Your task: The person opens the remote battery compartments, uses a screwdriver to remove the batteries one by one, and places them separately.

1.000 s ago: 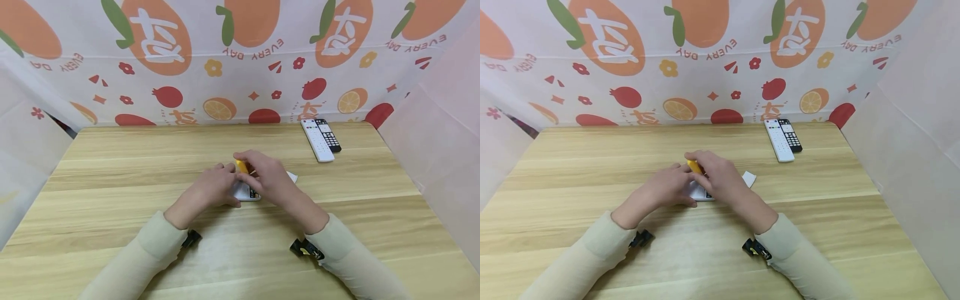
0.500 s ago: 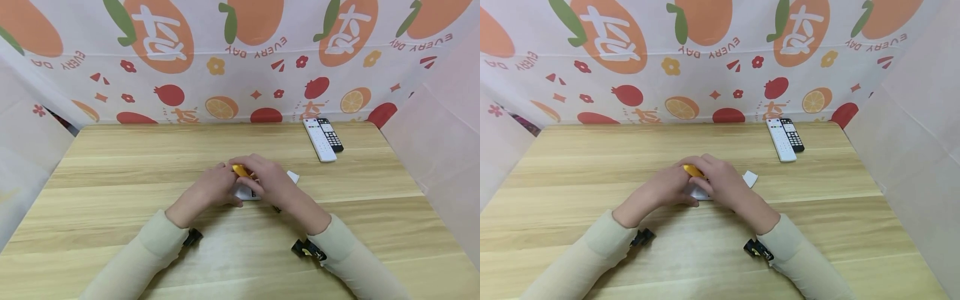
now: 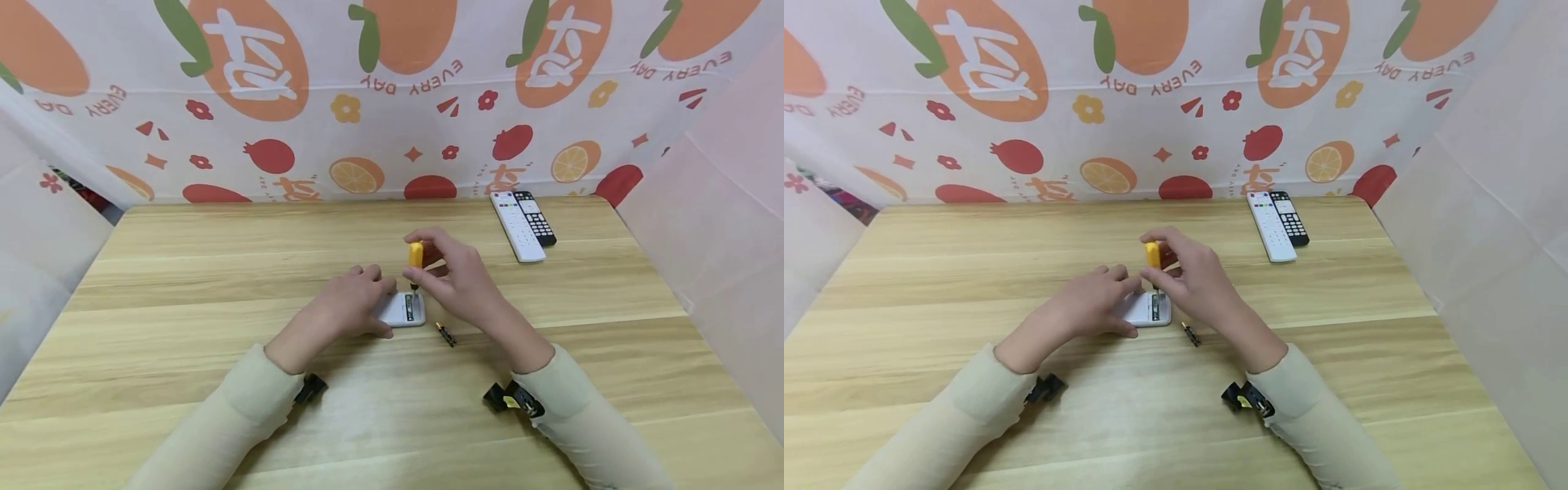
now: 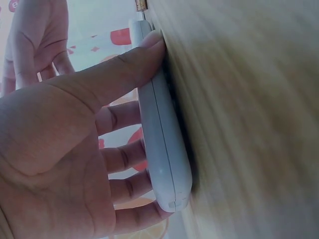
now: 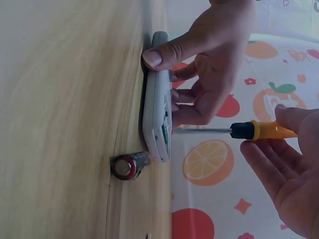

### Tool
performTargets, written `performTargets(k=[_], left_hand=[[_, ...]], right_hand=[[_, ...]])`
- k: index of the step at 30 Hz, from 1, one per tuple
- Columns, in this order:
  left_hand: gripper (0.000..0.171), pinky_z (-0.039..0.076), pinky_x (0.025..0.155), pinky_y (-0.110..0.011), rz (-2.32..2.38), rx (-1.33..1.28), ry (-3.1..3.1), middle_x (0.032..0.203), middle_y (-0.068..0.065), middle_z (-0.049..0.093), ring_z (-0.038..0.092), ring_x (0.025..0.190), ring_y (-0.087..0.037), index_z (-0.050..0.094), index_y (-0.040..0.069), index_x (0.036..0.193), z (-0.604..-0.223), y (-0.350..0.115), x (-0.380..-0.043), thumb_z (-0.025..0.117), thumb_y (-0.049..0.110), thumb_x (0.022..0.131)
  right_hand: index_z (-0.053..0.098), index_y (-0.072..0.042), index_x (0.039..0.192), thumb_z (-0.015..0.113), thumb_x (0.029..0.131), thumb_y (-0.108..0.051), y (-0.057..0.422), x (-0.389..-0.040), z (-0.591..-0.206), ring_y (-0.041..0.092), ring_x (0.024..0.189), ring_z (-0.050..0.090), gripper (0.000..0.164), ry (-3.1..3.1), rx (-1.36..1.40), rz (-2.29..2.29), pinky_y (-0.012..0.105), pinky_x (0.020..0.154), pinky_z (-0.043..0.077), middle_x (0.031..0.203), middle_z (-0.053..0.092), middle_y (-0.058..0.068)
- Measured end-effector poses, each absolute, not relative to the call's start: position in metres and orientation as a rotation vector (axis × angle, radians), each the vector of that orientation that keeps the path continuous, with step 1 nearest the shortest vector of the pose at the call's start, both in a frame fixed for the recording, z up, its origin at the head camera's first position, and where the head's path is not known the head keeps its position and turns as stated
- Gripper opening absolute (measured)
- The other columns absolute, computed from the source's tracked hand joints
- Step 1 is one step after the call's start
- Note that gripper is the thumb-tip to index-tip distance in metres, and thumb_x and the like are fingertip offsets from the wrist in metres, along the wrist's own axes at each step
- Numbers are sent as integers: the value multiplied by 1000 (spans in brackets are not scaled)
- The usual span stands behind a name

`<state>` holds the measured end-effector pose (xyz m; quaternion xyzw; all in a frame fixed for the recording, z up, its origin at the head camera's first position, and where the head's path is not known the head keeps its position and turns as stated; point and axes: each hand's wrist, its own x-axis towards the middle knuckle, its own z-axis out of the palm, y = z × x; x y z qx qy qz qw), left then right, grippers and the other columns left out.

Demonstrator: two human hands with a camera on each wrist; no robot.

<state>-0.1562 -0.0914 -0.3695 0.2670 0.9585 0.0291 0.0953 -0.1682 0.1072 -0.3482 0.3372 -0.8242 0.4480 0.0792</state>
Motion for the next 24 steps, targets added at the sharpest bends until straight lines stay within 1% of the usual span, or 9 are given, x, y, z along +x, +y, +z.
performTargets(k=[5,7,11,24], left_hand=[[69,44,67,-36,79,776,2839,105,-1,50,46,88,-21,55,23,119,-371,-92,-156,73,59,63],[69,43,67,-36,81,777,2839,104,-1,49,45,89,-20,54,23,119,-371,-92,-156,73,59,64],[69,43,67,-36,83,779,2836,105,-1,49,45,89,-20,54,23,119,-372,-92,-156,73,59,64],[68,43,68,-36,89,774,2838,106,-1,49,45,90,-20,53,23,120,-373,-91,-154,72,59,65]], right_hand=[[47,-8,115,66,84,-11,105,-156,-328,14,81,61,36,-2476,958,1405,24,69,52,93,58,4],[47,-6,114,66,84,-9,104,-153,-323,17,81,62,36,-2483,950,1419,26,69,52,95,57,7],[46,-6,114,66,84,-9,104,-151,-323,17,81,62,36,-2506,939,1432,27,69,52,96,57,7],[46,-9,115,67,84,-11,105,-152,-328,15,81,61,38,-2524,937,1415,25,70,52,97,58,4]])
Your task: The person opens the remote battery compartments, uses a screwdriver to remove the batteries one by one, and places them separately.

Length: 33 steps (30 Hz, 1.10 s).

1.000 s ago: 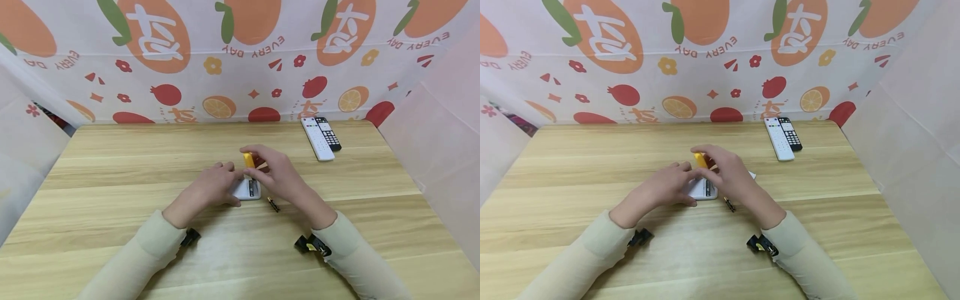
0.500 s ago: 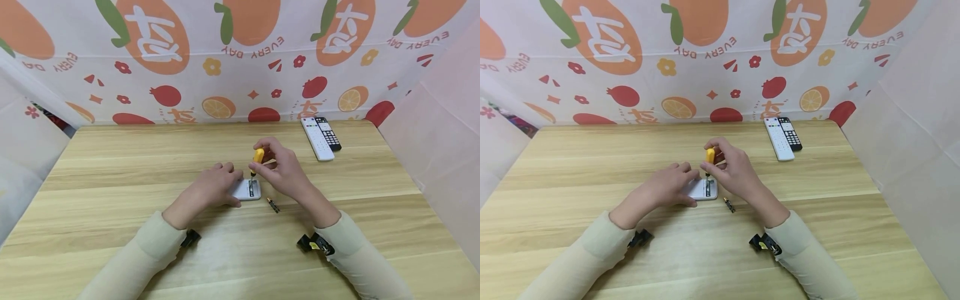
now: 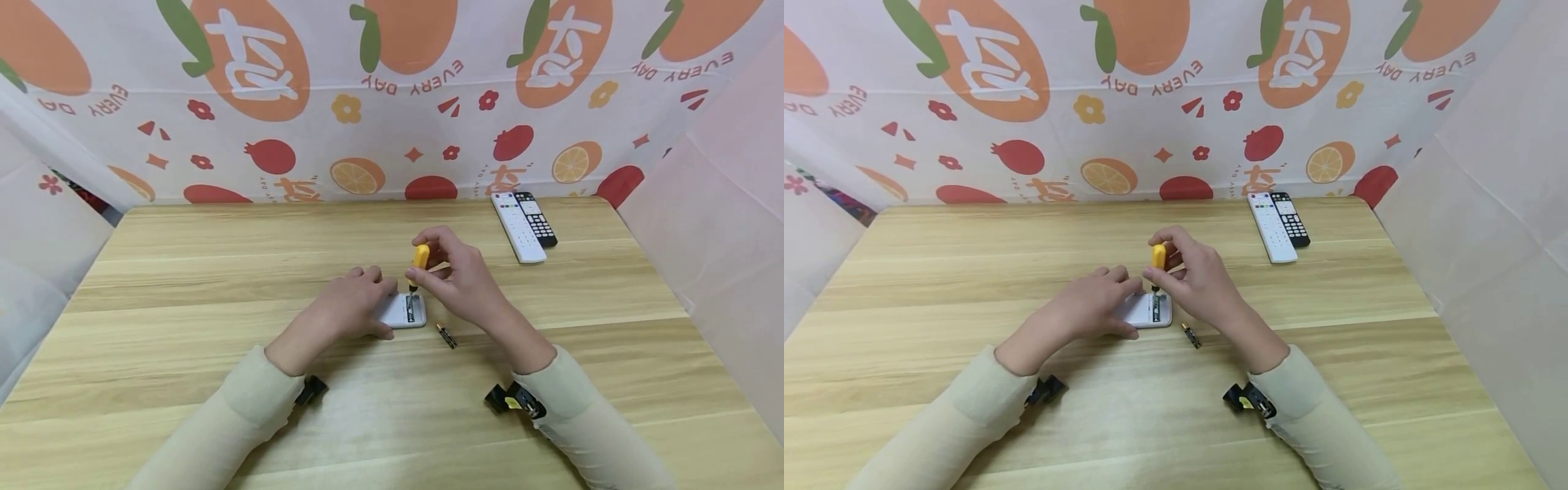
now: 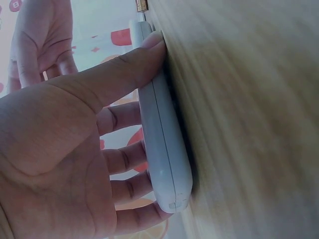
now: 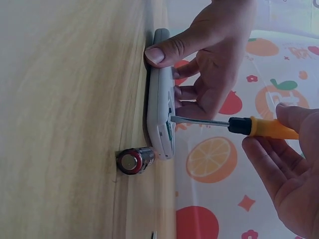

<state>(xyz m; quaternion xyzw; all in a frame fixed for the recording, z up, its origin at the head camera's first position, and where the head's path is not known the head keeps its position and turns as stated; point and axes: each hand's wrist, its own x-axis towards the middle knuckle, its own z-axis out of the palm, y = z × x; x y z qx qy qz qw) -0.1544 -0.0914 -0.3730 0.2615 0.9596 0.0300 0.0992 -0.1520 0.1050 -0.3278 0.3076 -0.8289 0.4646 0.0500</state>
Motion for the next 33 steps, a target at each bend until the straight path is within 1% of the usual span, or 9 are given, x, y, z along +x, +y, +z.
performTargets(k=[13,16,20,22,26,33], left_hand=[[69,44,69,-37,86,784,2847,107,-2,49,45,90,-20,53,22,121,-372,-91,-154,72,59,65],[70,44,69,-37,88,783,2847,107,-2,49,45,90,-21,53,22,121,-372,-90,-154,73,59,64],[72,44,67,-37,82,782,2852,106,-2,49,45,89,-20,53,22,122,-372,-90,-154,73,59,64],[74,44,67,-37,81,780,2851,105,-2,49,45,89,-20,52,22,124,-372,-90,-154,72,59,64],[78,44,67,-37,90,775,2847,106,-3,49,45,89,-21,48,23,130,-372,-90,-154,72,59,65],[80,44,66,-37,77,775,2850,106,-2,48,45,89,-21,47,24,132,-371,-91,-153,72,59,65]], right_hand=[[48,-8,115,66,83,-9,103,-153,-331,15,81,59,36,-2493,983,1434,28,68,53,90,59,4],[48,-13,115,66,84,-12,103,-157,-339,13,82,59,37,-2487,994,1441,27,67,53,91,59,1],[47,-21,116,66,84,-21,103,-164,-352,8,85,59,37,-2507,1001,1416,23,67,52,95,58,-6],[47,-24,117,65,84,-26,104,-167,-357,7,86,58,38,-2518,1014,1401,22,67,51,97,57,-7],[47,-24,118,64,85,-28,103,-167,-360,7,86,58,38,-2504,1047,1378,23,68,52,100,58,-4],[46,-22,119,64,85,-25,100,-165,-360,6,86,58,39,-2496,1077,1303,23,69,51,99,56,-7]])
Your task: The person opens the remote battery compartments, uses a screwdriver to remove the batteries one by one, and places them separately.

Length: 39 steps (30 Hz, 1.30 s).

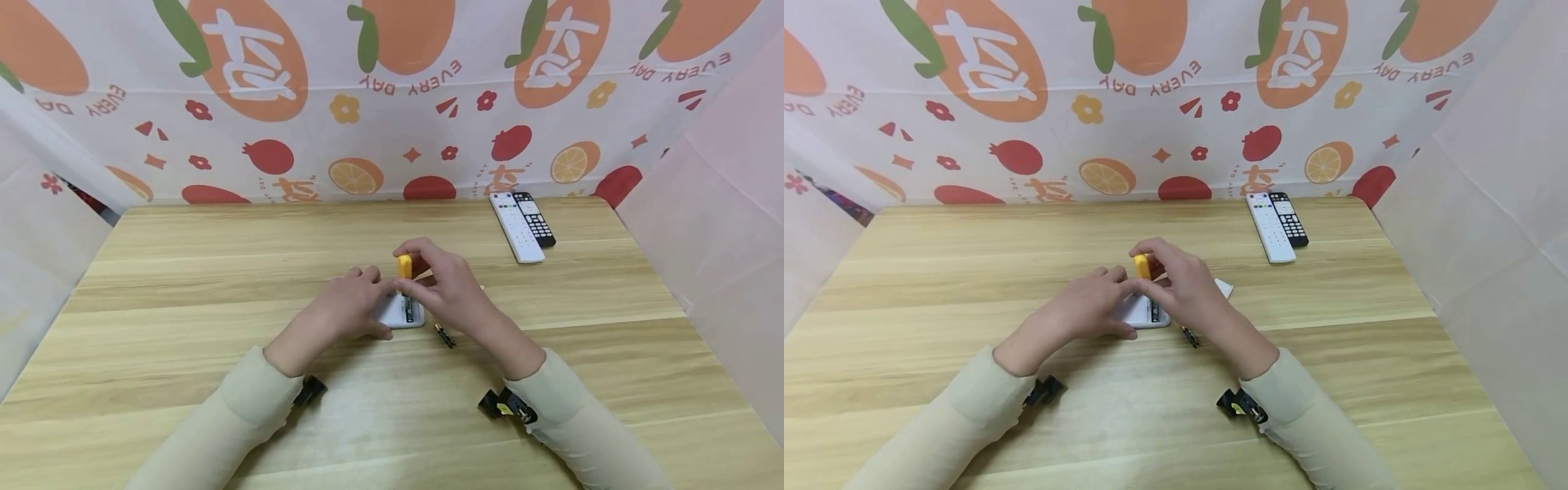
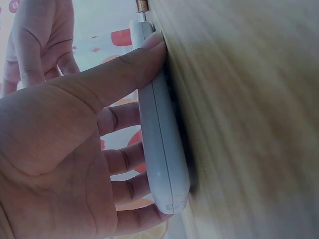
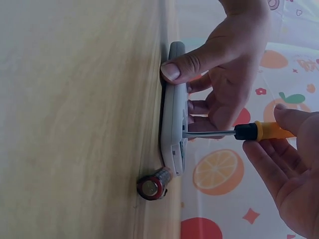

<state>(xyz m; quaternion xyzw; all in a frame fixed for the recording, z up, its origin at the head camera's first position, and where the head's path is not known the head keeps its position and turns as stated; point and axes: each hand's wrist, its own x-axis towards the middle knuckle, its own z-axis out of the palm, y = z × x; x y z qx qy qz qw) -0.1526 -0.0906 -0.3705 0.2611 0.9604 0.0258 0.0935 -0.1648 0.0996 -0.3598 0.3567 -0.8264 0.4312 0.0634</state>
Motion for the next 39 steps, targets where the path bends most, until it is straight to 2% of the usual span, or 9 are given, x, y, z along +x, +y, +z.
performTargets(k=[6,12,19,25,29,31,32,37,39], left_hand=[[78,44,66,-38,81,762,2849,105,-2,48,45,88,-21,48,24,131,-372,-91,-152,73,59,65],[81,44,66,-37,78,769,2849,105,-2,48,45,89,-21,44,27,134,-373,-91,-153,72,59,65],[74,44,66,-36,97,765,2850,105,-2,49,45,88,-20,51,24,126,-374,-92,-153,73,59,64],[78,45,67,-38,82,755,2848,105,-2,48,45,89,-22,49,22,129,-374,-92,-153,72,60,64],[74,46,73,-40,102,734,2835,124,-4,47,46,96,-24,54,18,122,-374,-92,-153,72,60,65],[69,46,73,-40,134,725,2833,128,-3,45,45,97,-23,58,17,118,-373,-93,-153,73,58,64],[69,46,72,-40,159,718,2834,127,-2,46,45,97,-23,58,17,117,-373,-93,-152,74,57,64],[54,42,64,-36,295,738,2845,97,1,48,44,84,-20,59,22,109,-370,-95,-150,76,51,66],[50,40,61,-35,301,767,2842,93,1,47,44,81,-20,57,26,109,-369,-95,-150,75,49,68]], right_hand=[[46,-21,120,64,85,-25,97,-164,-361,5,86,57,40,-2501,1081,1263,20,70,50,97,57,-8],[46,-21,120,65,85,-24,99,-168,-364,6,83,58,41,-2506,1026,1325,23,66,52,94,57,-8],[45,-24,120,66,84,-26,101,-173,-367,6,79,59,42,-2520,968,1366,21,65,51,90,57,-8],[51,-21,119,66,85,-24,95,-166,-365,5,84,58,38,-2487,1121,1293,22,68,51,98,59,-6],[56,-16,117,67,84,-22,90,-160,-363,4,86,56,35,-2434,1249,1173,20,69,51,106,60,-4],[57,-15,118,66,84,-22,89,-158,-362,3,87,55,36,-2412,1295,1098,19,70,50,109,60,-4],[58,-15,118,66,84,-23,88,-157,-362,4,87,55,36,-2402,1318,1053,19,71,49,108,60,-4],[62,-17,112,65,85,-32,88,-153,-362,4,84,53,31,-2363,1463,836,19,72,44,101,59,-6],[63,-18,110,65,84,-35,88,-152,-362,3,84,52,31,-2360,1511,805,19,73,44,101,59,-7]])
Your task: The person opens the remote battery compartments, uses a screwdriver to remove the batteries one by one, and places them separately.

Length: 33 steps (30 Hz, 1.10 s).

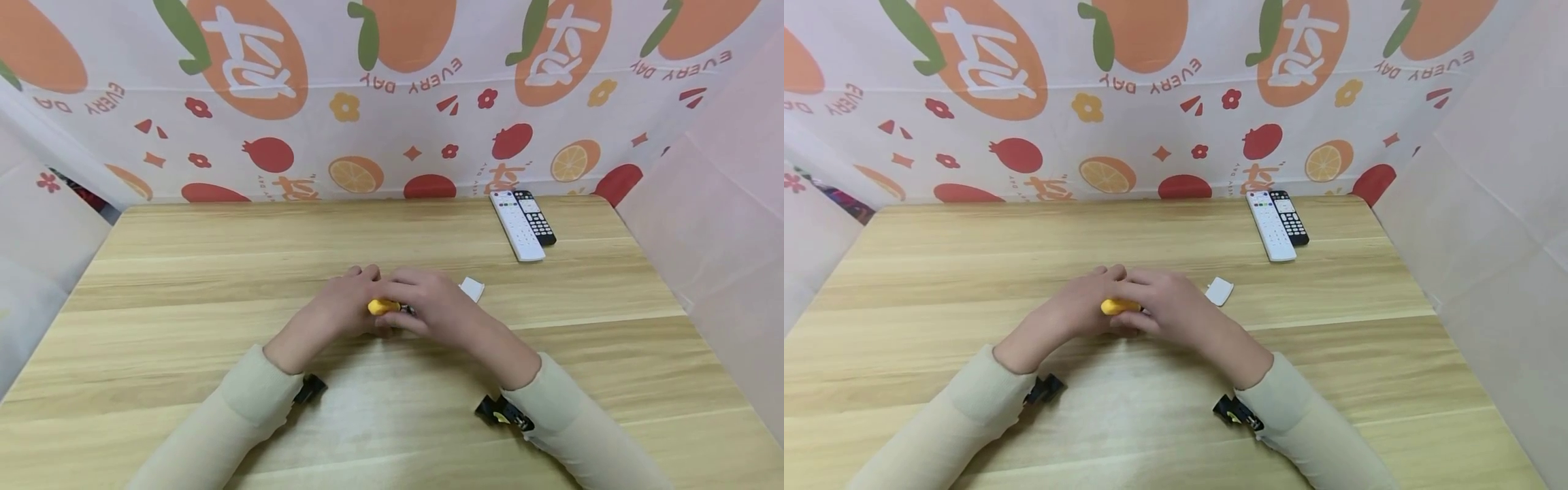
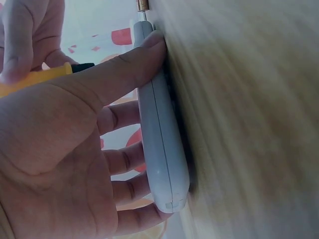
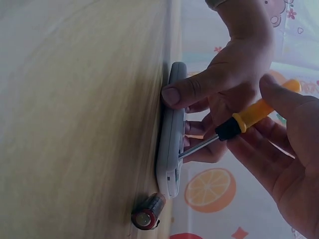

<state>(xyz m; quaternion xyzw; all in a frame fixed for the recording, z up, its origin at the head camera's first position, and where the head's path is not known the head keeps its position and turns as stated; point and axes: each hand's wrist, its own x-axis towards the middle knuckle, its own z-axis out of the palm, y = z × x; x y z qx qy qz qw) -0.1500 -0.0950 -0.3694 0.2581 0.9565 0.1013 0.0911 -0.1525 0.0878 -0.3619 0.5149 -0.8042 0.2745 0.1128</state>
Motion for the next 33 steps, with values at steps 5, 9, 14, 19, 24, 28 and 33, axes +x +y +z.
performTargets(k=[5,9,14,19,24,28,33], left_hand=[[44,41,60,-34,188,818,2833,97,-1,48,44,82,-21,57,26,112,-370,-96,-152,70,47,75],[31,42,59,-34,156,817,2832,99,-1,49,44,83,-21,57,23,107,-371,-96,-154,63,43,83],[23,40,56,-32,178,825,2831,94,0,47,43,78,-20,52,24,99,-373,-96,-156,59,42,86],[35,42,59,-34,188,802,2820,94,-1,47,44,81,-21,56,25,111,-370,-96,-156,63,45,83],[73,43,62,-35,216,767,2810,97,0,47,44,83,-20,46,31,131,-369,-95,-155,73,56,67],[88,43,64,-35,163,741,2805,102,-2,47,44,86,-21,39,27,139,-370,-94,-156,73,59,64],[78,44,65,-36,151,752,2804,105,-4,49,45,87,-22,48,23,129,-370,-94,-158,73,59,64]], right_hand=[[65,-18,104,67,82,-34,87,-151,-361,1,91,53,28,-2342,1586,802,20,80,45,104,59,-7],[66,-18,99,68,82,-31,86,-148,-359,2,91,54,21,-2326,1698,727,19,82,44,100,61,-9],[67,-20,100,65,84,-33,85,-145,-359,2,94,54,21,-2422,1728,617,17,82,43,99,62,-11],[66,-22,101,67,82,-34,88,-150,-359,0,92,54,22,-2471,1634,693,19,83,43,102,59,-12],[64,-20,107,65,84,-32,98,-159,-356,3,87,55,26,-2507,1535,912,21,77,46,99,59,-13],[63,-16,108,65,85,-28,107,-167,-355,4,85,56,27,-2532,1453,1093,21,73,49,95,58,-11],[62,-16,109,63,86,-29,113,-174,-354,4,89,57,27,-2538,1357,1202,20,73,49,100,61,-6]])
